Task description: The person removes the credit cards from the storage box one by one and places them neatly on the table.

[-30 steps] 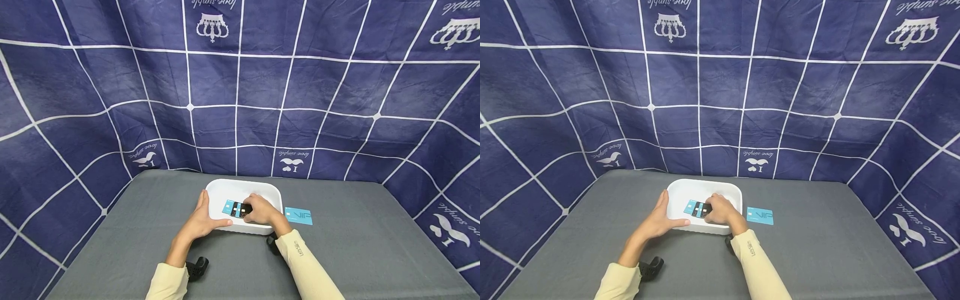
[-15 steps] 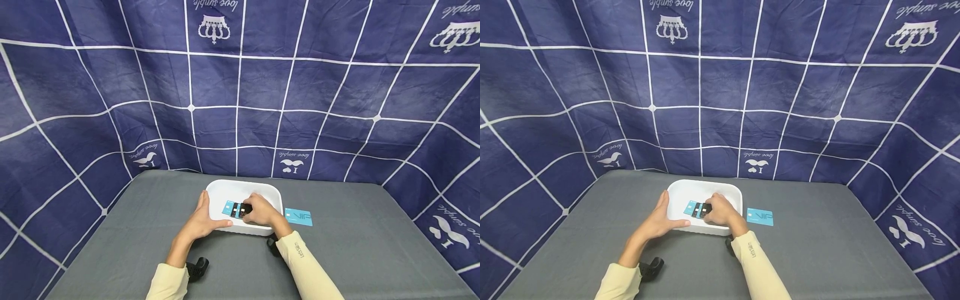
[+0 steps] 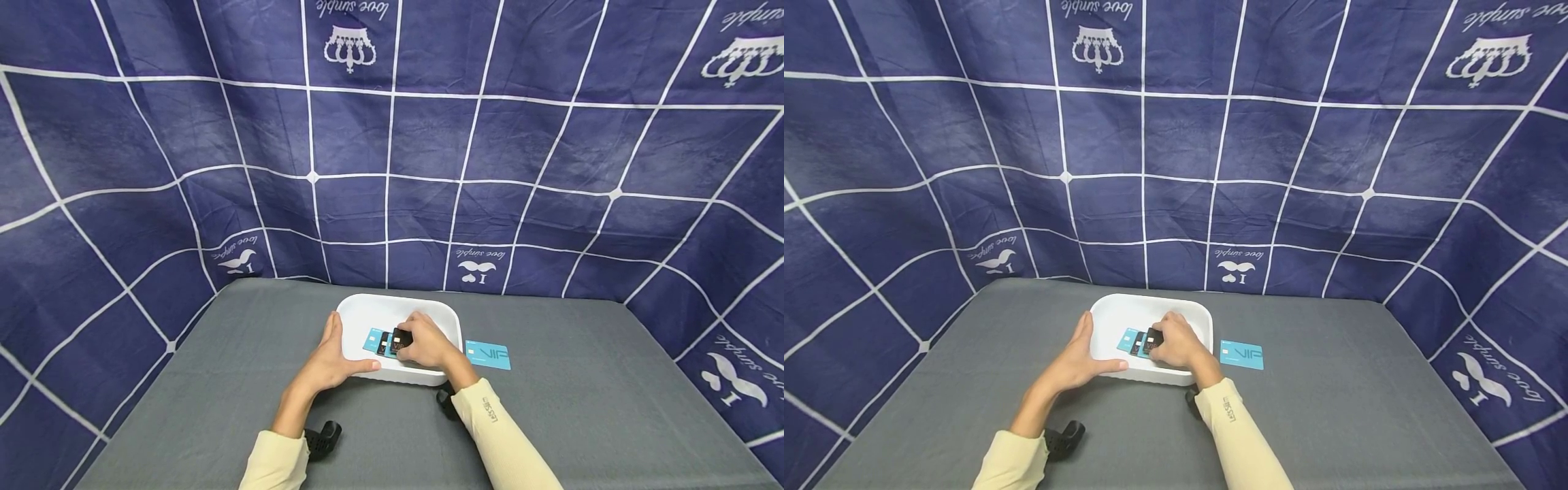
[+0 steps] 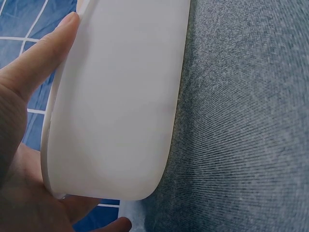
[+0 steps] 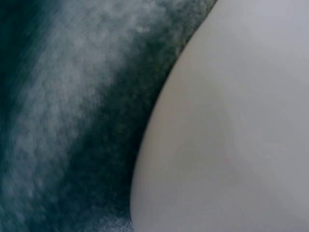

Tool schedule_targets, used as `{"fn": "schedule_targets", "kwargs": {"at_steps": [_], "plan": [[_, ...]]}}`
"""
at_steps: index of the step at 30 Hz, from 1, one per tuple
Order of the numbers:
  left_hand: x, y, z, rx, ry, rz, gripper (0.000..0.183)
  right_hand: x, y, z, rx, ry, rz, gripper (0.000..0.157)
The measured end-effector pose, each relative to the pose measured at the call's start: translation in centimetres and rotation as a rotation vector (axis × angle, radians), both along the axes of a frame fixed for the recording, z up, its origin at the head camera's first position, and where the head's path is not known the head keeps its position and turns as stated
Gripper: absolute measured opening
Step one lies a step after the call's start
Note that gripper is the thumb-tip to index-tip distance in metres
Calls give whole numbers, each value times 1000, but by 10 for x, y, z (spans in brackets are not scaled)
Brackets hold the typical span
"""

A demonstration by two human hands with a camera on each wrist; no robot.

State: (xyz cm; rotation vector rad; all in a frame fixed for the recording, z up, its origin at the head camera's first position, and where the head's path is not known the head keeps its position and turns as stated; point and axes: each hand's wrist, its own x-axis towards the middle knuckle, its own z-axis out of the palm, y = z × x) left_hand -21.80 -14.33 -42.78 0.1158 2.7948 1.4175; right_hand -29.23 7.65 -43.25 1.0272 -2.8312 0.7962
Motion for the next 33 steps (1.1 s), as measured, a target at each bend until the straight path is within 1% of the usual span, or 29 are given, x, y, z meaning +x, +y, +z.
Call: {"fn": "schedule_targets", "kwargs": {"at_steps": [6, 13, 18, 22, 24, 28, 33], "plan": [[1, 0, 0, 2, -2, 6, 134, -1, 1, -2, -37, 24, 3, 45], [1, 0, -3, 9, 2, 10, 135, 0, 0, -3, -58, 24, 20, 45], [1, 1, -2, 19, 18, 9, 135, 0, 1, 1, -131, 15, -11, 49], [1, 2, -1, 29, 12, 9, 135, 0, 1, 2, -179, 11, -27, 51], [2, 2, -1, 30, 7, 12, 135, 0, 2, 2, -180, 14, -21, 51], [1, 1, -1, 30, 2, 14, 135, 0, 2, 3, -141, 35, 2, 50], [0, 0, -1, 29, 5, 11, 134, 1, 5, 11, -90, 45, 31, 49]]}}
